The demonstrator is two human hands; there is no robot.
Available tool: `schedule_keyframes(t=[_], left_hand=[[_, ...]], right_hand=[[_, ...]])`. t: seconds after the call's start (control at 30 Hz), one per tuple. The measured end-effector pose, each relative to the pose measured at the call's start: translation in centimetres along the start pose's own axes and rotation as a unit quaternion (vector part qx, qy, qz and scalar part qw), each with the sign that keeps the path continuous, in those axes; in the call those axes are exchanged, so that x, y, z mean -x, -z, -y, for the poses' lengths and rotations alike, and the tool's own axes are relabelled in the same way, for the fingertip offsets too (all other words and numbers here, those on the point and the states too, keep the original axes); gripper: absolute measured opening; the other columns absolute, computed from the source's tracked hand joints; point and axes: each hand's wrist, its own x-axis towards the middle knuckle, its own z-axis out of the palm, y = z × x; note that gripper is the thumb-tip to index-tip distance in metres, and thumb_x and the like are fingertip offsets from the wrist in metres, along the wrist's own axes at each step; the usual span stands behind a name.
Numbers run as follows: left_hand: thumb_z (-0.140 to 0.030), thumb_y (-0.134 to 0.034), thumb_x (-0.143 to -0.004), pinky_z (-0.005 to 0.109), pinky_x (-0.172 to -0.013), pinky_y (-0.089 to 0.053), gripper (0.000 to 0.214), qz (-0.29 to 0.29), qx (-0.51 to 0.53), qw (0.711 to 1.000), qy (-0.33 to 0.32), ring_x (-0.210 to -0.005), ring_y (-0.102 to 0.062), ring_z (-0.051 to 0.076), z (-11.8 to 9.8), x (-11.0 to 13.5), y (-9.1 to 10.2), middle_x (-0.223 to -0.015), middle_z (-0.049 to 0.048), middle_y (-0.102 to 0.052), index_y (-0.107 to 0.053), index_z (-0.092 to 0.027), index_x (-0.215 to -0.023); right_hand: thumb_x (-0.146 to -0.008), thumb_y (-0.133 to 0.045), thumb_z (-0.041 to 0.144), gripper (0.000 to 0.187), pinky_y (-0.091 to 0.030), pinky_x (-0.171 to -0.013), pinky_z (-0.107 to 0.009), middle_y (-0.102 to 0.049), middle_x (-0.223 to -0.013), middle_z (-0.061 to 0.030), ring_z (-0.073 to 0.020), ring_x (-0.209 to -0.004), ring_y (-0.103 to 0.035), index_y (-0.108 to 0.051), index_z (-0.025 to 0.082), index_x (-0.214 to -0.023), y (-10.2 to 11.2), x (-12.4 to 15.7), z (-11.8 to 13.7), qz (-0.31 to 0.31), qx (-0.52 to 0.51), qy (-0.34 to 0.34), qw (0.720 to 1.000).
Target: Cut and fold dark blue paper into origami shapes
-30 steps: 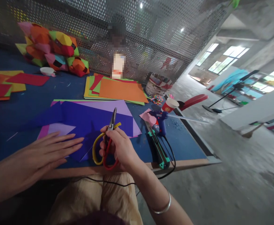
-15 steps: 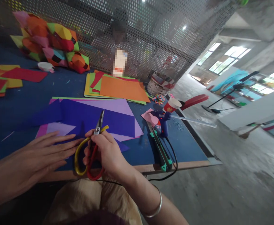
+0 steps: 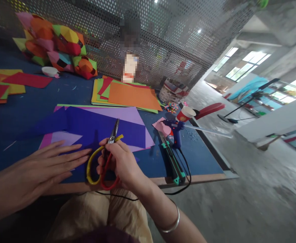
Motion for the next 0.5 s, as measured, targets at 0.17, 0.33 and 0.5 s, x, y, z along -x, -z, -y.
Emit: schedule_keyframes(t=[0.17,0.33,0.5], left_hand=[[-0.029,-0.042,-0.112,0.039,-0.118,-0.051,0.059,-0.005,0.001,1.0,-0.005,-0.138,-0.066,0.02,-0.1,0.0,0.0,-0.153,-0.0068,-0.064,-0.028,-0.044,-0.168],[-0.028,-0.044,-0.112,0.041,-0.12,-0.049,0.059,0.002,0.006,1.0,0.009,-0.141,-0.063,0.02,-0.1,0.0,0.0,-0.153,-0.0073,-0.064,-0.029,-0.044,-0.167],[-0.029,-0.042,-0.112,0.041,-0.116,-0.052,0.062,-0.006,-0.025,1.0,-0.004,-0.137,-0.066,0.021,0.1,0.1,-0.2,-0.154,-0.0088,-0.063,-0.024,-0.044,-0.169]], right_hand=[[-0.074,-0.075,0.043,0.026,-0.042,-0.048,-0.026,-0.06,-0.065,0.0058,-0.0134,-0.052,-0.054,-0.067,0.026,-0.092,0.5,0.4,0.6,-0.033,0.049,0.025,0.998],[-0.075,-0.073,0.044,0.028,-0.043,-0.047,-0.026,-0.059,-0.061,0.0069,-0.0137,-0.048,-0.056,-0.062,0.026,-0.095,1.6,0.9,1.5,-0.046,0.086,0.027,0.995],[-0.079,-0.066,0.044,0.027,-0.046,-0.049,-0.028,-0.06,-0.06,0.0062,-0.0156,-0.049,-0.058,-0.061,0.027,-0.099,0.6,1.0,1.3,-0.022,0.103,0.007,0.994]])
